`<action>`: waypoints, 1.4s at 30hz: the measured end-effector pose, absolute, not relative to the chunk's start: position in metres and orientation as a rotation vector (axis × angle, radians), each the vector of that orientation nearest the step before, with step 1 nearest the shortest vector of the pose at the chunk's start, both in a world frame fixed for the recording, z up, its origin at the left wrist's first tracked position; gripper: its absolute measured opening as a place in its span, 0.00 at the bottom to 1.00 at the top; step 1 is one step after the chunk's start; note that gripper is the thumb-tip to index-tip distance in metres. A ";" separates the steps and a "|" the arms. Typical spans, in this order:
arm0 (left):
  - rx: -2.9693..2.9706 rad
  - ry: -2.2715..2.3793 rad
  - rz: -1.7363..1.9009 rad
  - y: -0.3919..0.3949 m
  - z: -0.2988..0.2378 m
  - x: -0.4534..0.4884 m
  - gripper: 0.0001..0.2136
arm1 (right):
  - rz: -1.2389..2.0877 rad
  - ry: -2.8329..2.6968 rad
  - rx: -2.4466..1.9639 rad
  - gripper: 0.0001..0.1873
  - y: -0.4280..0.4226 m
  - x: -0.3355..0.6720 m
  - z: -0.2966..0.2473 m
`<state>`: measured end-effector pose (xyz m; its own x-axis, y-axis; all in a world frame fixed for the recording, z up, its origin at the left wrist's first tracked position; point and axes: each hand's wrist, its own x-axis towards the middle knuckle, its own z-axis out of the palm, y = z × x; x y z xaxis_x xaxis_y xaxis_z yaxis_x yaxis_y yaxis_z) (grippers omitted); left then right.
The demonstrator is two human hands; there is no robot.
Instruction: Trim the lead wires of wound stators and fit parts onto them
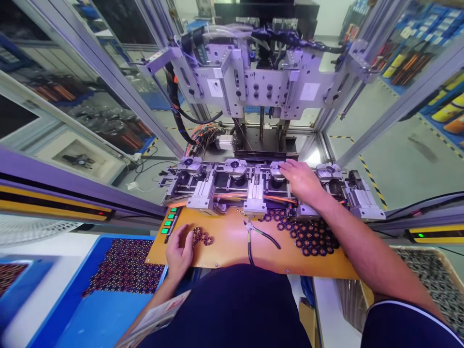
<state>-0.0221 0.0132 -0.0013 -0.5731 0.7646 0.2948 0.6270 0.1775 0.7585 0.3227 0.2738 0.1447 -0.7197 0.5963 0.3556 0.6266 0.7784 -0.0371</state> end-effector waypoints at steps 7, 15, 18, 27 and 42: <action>1.271 2.274 1.416 0.001 0.013 -0.021 0.18 | -0.071 -2.433 -0.938 0.19 0.189 0.329 0.151; 1.267 1.897 1.291 -0.019 0.066 -0.014 0.16 | 0.167 -2.424 -1.080 0.14 0.110 0.337 0.059; 1.337 1.659 1.138 -0.003 0.085 0.001 0.15 | 0.268 -2.337 -1.123 0.15 0.114 0.333 0.046; 1.245 1.054 0.984 0.027 0.121 0.074 0.23 | 0.664 -1.968 -0.773 0.09 0.058 0.273 0.103; 1.823 1.431 1.270 0.011 0.123 0.047 0.14 | 0.980 -1.997 -0.722 0.06 0.070 0.255 0.133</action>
<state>0.0473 0.0109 0.1233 0.0158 0.9314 0.3636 0.4720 -0.3275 0.8185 0.2550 0.0703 0.1331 -0.5328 0.7482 0.3953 0.1450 0.5409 -0.8285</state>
